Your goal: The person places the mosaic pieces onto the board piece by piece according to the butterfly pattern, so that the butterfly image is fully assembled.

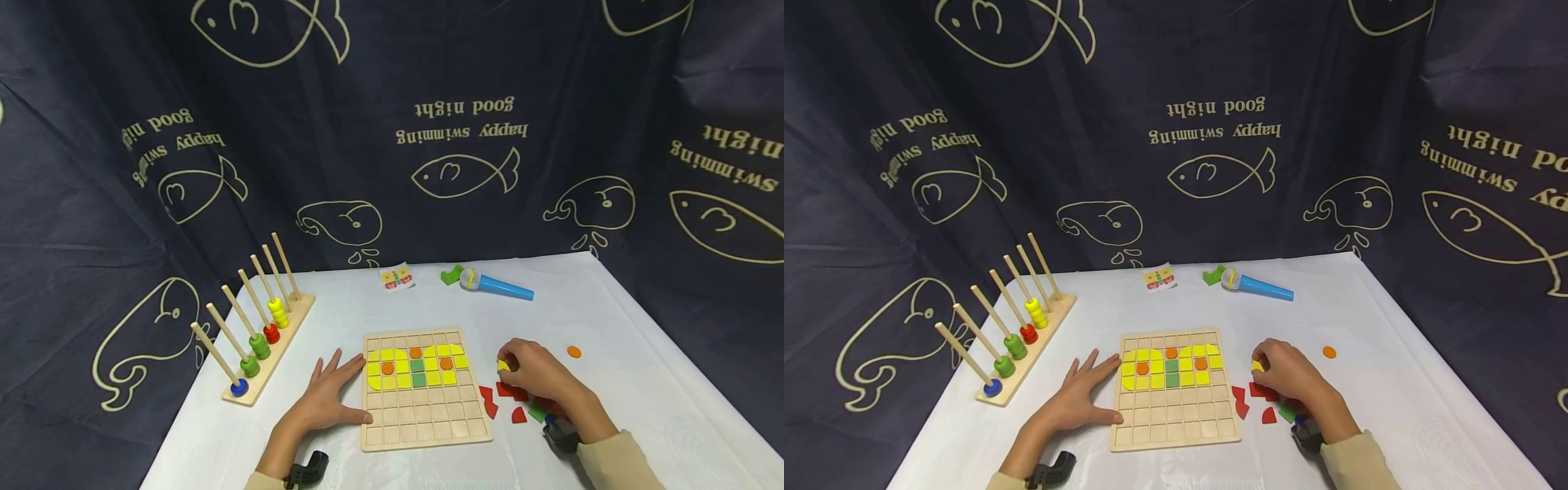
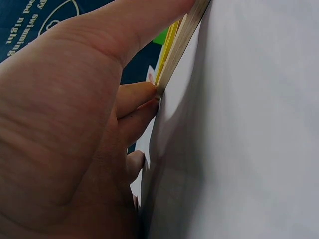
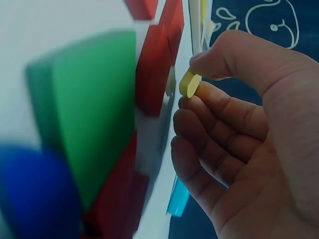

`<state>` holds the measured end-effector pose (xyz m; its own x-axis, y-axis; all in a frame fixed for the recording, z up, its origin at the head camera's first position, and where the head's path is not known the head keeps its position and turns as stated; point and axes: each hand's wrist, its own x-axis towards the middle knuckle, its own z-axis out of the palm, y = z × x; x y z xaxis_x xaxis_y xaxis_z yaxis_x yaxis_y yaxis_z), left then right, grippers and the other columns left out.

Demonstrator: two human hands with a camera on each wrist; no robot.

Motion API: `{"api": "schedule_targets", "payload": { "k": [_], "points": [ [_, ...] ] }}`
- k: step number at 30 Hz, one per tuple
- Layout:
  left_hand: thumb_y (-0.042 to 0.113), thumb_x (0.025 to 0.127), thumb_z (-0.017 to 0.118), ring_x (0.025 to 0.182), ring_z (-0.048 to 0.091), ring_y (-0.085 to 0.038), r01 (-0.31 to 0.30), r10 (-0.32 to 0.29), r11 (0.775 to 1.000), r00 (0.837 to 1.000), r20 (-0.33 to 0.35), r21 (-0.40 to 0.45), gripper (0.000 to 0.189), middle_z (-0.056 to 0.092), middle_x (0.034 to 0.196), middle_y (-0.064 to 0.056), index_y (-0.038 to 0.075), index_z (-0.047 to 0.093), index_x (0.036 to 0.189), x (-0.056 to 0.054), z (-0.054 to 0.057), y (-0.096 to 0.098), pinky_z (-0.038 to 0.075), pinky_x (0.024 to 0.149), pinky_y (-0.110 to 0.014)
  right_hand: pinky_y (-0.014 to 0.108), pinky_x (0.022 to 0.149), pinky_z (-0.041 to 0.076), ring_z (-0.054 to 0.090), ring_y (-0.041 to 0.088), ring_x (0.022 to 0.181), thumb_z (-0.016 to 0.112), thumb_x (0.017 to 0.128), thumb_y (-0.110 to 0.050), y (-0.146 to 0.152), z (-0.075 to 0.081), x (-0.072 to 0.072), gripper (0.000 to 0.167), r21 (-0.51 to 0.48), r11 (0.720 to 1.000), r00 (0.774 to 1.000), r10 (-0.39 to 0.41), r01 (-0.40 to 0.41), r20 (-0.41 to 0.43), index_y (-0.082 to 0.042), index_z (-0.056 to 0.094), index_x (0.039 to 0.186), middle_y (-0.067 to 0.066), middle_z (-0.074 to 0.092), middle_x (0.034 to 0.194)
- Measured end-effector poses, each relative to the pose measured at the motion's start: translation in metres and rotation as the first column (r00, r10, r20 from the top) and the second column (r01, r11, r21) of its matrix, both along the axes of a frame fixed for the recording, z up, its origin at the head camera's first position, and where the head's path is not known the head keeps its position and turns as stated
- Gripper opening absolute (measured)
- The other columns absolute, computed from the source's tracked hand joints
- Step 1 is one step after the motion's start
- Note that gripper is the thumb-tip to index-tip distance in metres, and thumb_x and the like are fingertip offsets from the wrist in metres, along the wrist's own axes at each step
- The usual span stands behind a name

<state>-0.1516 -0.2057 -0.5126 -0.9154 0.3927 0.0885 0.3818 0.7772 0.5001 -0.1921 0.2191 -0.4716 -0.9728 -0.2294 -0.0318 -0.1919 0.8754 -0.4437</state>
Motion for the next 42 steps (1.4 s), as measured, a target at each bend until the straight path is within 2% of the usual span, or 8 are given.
{"api": "schedule_targets", "payload": {
  "k": [10,16,21,25,31,34,38,42],
  "points": [
    [0.069,0.06,0.077,0.144,0.009,-0.037,0.009,-0.009,1.0,1.0,0.004,0.014,0.109,0.037,0.151,0.002,0.015,0.041,0.148,0.004,0.002,0.0,-0.004,0.109,-0.062,0.029,0.06,0.044,0.048,0.014,0.07,0.074,0.074,-0.022,-0.021,-0.005,0.003,0.019,-0.013,0.999,0.998,0.052,-0.053,-0.027,-0.014,0.067,0.09,-0.005,0.051,0.074],
    [0.072,0.061,0.074,0.144,0.008,-0.033,-0.002,0.002,1.0,1.0,0.001,-0.007,0.109,0.034,0.152,0.007,0.019,0.039,0.149,0.002,0.001,0.0,-0.004,0.11,-0.059,0.028,0.056,0.041,0.047,0.012,0.065,0.073,0.075,-0.022,-0.033,-0.006,0.003,0.015,0.003,0.993,0.991,0.118,-0.118,-0.055,-0.016,0.067,0.087,-0.007,0.05,0.07],
    [0.073,0.06,0.074,0.144,0.008,-0.033,-0.005,0.005,1.0,1.0,0.001,-0.008,0.109,0.035,0.152,0.007,0.019,0.04,0.148,0.001,0.0,0.0,-0.003,0.11,-0.06,0.028,0.057,0.041,0.046,0.011,0.064,0.073,0.076,-0.022,-0.04,-0.006,0.005,0.015,-0.004,0.992,0.99,0.128,-0.129,-0.058,-0.015,0.067,0.088,-0.007,0.05,0.069],
    [0.074,0.06,0.073,0.144,0.008,-0.032,-0.013,0.013,1.0,1.0,0.002,-0.016,0.109,0.034,0.152,0.008,0.02,0.04,0.149,0.0,0.0,0.0,-0.003,0.111,-0.059,0.028,0.056,0.041,0.046,0.011,0.063,0.075,0.077,-0.022,-0.046,-0.004,0.006,0.018,-0.019,0.99,0.989,0.138,-0.139,-0.059,-0.014,0.068,0.092,-0.007,0.049,0.068],
    [0.074,0.059,0.073,0.145,0.009,-0.032,-0.011,0.011,1.0,1.0,-0.003,-0.012,0.11,0.034,0.152,0.008,0.02,0.04,0.149,-0.001,-0.002,0.0,-0.003,0.111,-0.059,0.025,0.053,0.041,0.047,0.01,0.06,0.077,0.079,-0.025,-0.051,-0.003,0.007,0.031,-0.053,0.985,0.986,0.164,-0.166,-0.036,-0.012,0.07,0.106,-0.007,0.05,0.066],
    [0.074,0.059,0.073,0.144,0.008,-0.032,-0.01,0.01,1.0,1.0,-0.002,-0.005,0.11,0.034,0.152,0.008,0.02,0.04,0.148,-0.001,-0.001,0.0,-0.003,0.111,-0.059,0.024,0.051,0.041,0.048,0.01,0.059,0.074,0.081,-0.022,-0.051,-0.003,0.007,0.03,-0.079,0.978,0.981,0.192,-0.193,-0.024,-0.013,0.068,0.109,-0.007,0.052,0.067],
    [0.074,0.059,0.073,0.145,0.008,-0.031,-0.009,0.009,1.0,1.0,0.0,-0.007,0.11,0.034,0.152,0.009,0.02,0.04,0.148,-0.001,-0.001,0.0,-0.003,0.111,-0.058,0.025,0.054,0.042,0.049,0.01,0.064,0.07,0.081,-0.015,-0.05,-0.001,0.008,0.027,-0.103,0.967,0.973,0.231,-0.231,-0.02,-0.012,0.069,0.108,-0.008,0.053,0.07],
    [0.074,0.059,0.073,0.145,0.008,-0.031,-0.01,0.01,1.0,1.0,0.0,-0.009,0.11,0.033,0.152,0.009,0.02,0.04,0.149,-0.001,-0.001,0.0,-0.003,0.111,-0.058,0.027,0.061,0.042,0.049,0.011,0.07,0.071,0.08,-0.012,-0.052,0.0,0.011,0.023,-0.092,0.957,0.961,0.269,-0.274,-0.061,-0.01,0.071,0.103,-0.01,0.054,0.076]
  ]
}}
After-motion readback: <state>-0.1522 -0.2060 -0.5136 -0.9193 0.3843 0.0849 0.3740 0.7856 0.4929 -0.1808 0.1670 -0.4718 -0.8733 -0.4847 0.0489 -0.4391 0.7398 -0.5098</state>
